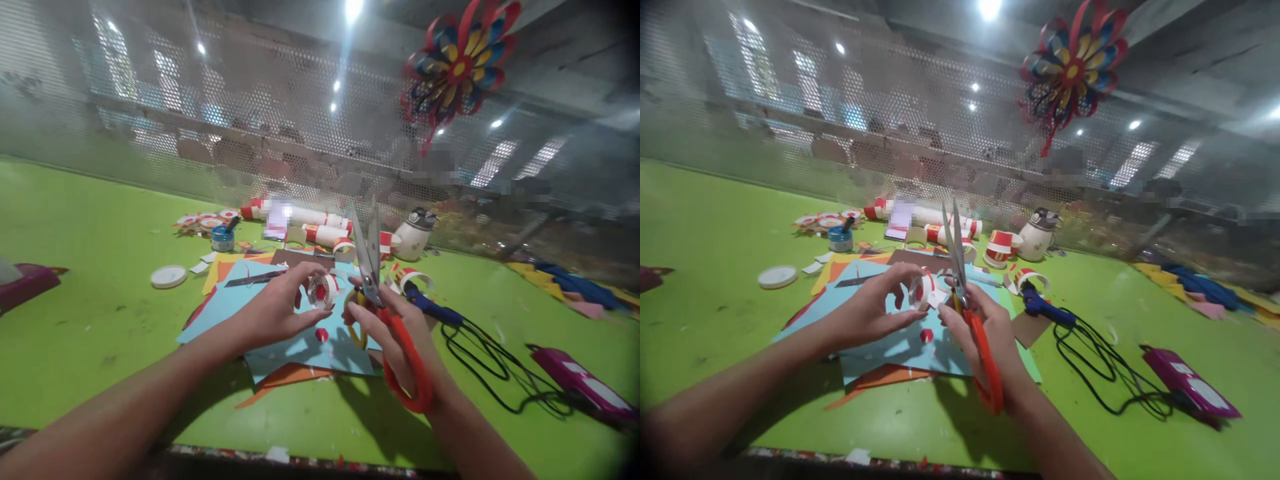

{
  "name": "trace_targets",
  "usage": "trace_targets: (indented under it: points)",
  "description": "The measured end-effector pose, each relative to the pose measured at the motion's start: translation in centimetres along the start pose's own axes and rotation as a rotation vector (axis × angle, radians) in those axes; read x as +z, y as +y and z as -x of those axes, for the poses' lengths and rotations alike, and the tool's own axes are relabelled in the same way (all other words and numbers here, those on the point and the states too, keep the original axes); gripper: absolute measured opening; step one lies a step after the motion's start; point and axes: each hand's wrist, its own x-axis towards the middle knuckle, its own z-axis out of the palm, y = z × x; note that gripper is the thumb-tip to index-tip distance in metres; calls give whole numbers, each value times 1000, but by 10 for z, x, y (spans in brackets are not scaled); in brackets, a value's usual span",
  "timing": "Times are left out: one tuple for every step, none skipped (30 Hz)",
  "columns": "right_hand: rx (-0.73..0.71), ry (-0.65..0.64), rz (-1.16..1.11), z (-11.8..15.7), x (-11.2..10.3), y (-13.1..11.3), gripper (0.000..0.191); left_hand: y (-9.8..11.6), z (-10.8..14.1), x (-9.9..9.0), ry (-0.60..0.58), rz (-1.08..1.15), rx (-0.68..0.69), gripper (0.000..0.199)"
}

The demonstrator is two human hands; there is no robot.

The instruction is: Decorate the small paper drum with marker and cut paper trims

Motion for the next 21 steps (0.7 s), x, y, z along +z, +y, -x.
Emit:
trace_targets:
  points:
    - [-7, 4, -31, 1, 3, 1, 41, 2, 1, 2, -15, -24, 34, 43]
    - [-18, 7, -51, 1, 5, 3, 39, 3, 2, 4, -29, -42, 67, 42]
    - [-28, 7, -65, 2, 7, 5, 37, 5, 3, 5, -42, -56, 95, 43]
    - [-34, 16, -77, 2, 8, 7, 36, 6, 3, 5, -54, -68, 116, 42]
    - [-36, 30, -89, 2, 9, 9, 34, 7, 4, 6, -67, -77, 134, 42]
    - [-36, 46, -100, 2, 10, 11, 33, 7, 4, 6, -79, -86, 148, 41]
    - [-36, 63, -113, 2, 11, 12, 32, 7, 4, 5, -91, -96, 160, 41]
    - [-35, 75, -123, 2, 11, 13, 31, 7, 4, 5, -101, -103, 171, 41]
    - [-33, 85, -132, 3, 11, 14, 30, 7, 4, 5, -106, -110, 179, 41]
    - [-32, 87, -140, 3, 12, 14, 30, 7, 4, 6, -109, -116, 187, 41]
    - [-29, 85, -148, 4, 12, 14, 30, 8, 4, 6, -105, -124, 194, 41]
    - [-25, 82, -156, 4, 12, 14, 31, 8, 4, 7, -96, -133, 202, 42]
    - [-16, 78, -162, 5, 13, 14, 32, 8, 5, 7, -83, -143, 209, 42]
    - [-7, 74, -169, 5, 13, 15, 32, 9, 5, 8, -66, -157, 217, 41]
    - [2, 70, -179, 5, 13, 15, 32, 9, 5, 8, -47, -175, 226, 39]
    - [7, 73, -190, 5, 14, 16, 32, 10, 5, 9, -26, -194, 239, 37]
    - [7, 85, -194, 5, 14, 17, 32, 10, 5, 8, -6, -209, 250, 35]
    - [3, 101, -187, 5, 14, 17, 32, 11, 5, 8, 11, -218, 260, 35]
    - [-8, 122, -175, 5, 14, 17, 31, 11, 5, 8, 24, -221, 265, 35]
    - [-17, 136, -165, 4, 14, 17, 31, 12, 5, 7, 33, -221, 268, 36]
    - [-22, 146, -162, 4, 13, 17, 31, 12, 5, 7, 38, -217, 267, 37]
